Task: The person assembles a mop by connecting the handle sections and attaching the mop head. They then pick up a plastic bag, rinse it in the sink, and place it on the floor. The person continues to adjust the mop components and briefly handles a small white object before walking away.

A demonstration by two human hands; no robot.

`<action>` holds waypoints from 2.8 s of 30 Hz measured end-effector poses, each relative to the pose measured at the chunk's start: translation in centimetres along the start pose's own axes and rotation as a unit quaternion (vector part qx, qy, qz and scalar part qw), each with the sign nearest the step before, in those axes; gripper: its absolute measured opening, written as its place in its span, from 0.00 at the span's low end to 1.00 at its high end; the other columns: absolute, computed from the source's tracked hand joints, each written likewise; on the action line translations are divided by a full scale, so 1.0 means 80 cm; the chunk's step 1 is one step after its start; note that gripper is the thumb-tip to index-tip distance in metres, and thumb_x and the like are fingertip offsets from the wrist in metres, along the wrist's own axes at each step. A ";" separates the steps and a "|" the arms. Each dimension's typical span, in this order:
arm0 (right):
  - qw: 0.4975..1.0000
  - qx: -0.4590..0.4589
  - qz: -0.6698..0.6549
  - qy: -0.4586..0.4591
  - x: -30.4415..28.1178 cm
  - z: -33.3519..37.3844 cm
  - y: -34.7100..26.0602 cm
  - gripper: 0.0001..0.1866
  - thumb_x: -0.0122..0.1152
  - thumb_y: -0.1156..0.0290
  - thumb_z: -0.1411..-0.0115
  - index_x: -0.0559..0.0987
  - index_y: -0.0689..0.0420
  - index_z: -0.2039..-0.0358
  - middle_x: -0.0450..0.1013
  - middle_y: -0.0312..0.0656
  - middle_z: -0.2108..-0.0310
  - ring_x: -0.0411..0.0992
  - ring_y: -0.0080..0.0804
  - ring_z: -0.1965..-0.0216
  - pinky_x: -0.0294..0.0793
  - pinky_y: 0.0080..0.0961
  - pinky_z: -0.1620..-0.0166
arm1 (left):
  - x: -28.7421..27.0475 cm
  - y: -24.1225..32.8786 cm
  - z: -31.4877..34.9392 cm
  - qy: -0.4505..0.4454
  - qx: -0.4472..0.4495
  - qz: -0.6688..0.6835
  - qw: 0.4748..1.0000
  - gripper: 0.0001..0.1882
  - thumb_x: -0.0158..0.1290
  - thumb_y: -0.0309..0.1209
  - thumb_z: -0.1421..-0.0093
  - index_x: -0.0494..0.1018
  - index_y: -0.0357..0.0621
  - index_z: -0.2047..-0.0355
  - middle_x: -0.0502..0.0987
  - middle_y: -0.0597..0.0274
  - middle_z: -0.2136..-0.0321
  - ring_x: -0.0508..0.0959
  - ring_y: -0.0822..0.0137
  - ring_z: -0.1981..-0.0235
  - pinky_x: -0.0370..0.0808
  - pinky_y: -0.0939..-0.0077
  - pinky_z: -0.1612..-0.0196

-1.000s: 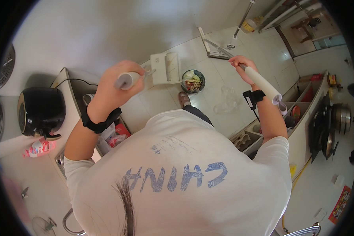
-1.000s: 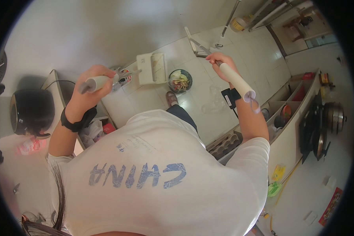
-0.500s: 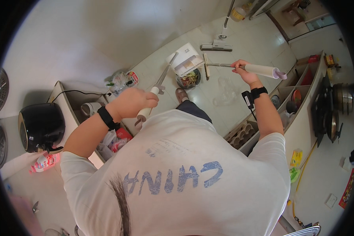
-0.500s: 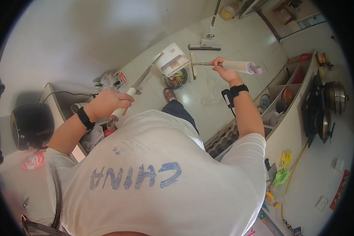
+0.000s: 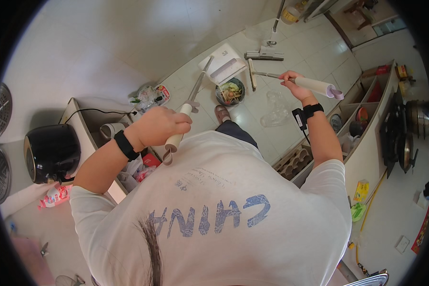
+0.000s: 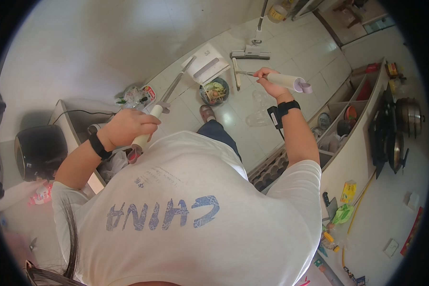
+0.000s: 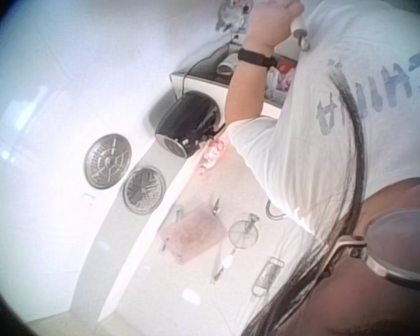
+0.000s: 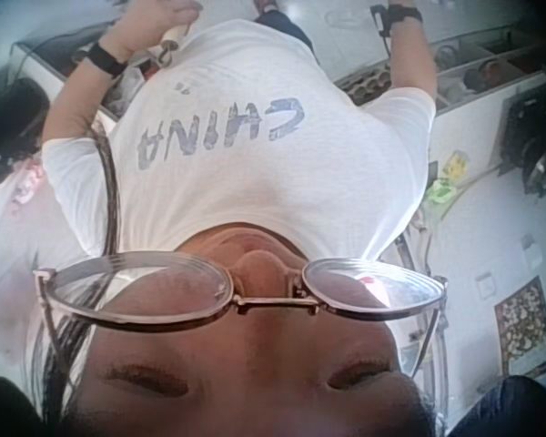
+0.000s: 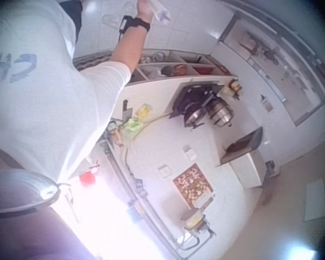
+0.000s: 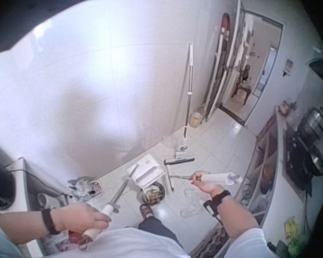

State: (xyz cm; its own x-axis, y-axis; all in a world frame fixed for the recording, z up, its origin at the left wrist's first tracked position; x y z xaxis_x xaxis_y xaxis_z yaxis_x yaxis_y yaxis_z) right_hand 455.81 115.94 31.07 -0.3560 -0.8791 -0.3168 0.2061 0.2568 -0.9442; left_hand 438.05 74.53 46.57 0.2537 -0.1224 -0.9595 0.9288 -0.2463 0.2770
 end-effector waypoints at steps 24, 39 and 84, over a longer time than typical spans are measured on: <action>0.997 -0.041 0.061 -0.034 0.029 -0.073 -0.016 0.03 0.53 0.80 0.41 0.73 0.58 0.71 0.75 0.37 0.62 0.71 0.22 0.62 0.75 0.23 0.56 | -0.020 -0.081 -0.004 0.295 -0.206 0.051 0.932 0.10 0.59 0.32 0.48 0.74 0.50 0.65 0.78 0.62 0.63 0.79 0.54 0.70 0.76 0.65 0.67; 0.981 -0.094 0.043 -0.166 0.182 -0.267 -0.023 0.05 0.56 0.78 0.46 0.74 0.56 0.68 0.75 0.39 0.65 0.72 0.30 0.62 0.71 0.26 0.56 | 0.125 -0.267 0.005 0.350 -0.404 0.213 0.818 0.10 0.61 0.33 0.48 0.75 0.46 0.66 0.78 0.58 0.66 0.79 0.58 0.65 0.74 0.69 0.60; 0.967 -0.011 -0.112 -0.229 0.333 -0.310 -0.241 0.06 0.48 0.74 0.34 0.68 0.60 0.58 0.72 0.43 0.53 0.71 0.26 0.57 0.72 0.26 0.52 | 0.182 -0.437 -0.032 0.202 -0.293 0.357 0.864 0.27 0.59 0.26 0.54 0.71 0.56 0.51 0.72 0.61 0.54 0.73 0.54 0.51 0.71 0.63 0.50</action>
State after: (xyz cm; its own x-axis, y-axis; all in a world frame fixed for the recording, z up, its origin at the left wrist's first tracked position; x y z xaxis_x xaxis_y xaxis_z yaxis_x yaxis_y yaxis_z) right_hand 419.77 97.53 38.59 0.0525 -0.9980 -0.0353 0.1495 0.0428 -0.9878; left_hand 409.96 83.85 22.80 0.7815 0.3331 -0.5275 0.4447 0.2956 0.8455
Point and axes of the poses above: each hand's wrist, its own z-axis away from the middle knuckle, its own x-axis out of the palm, y = z × x, the point moved 3 cm from there along -z, towards the middle knuckle
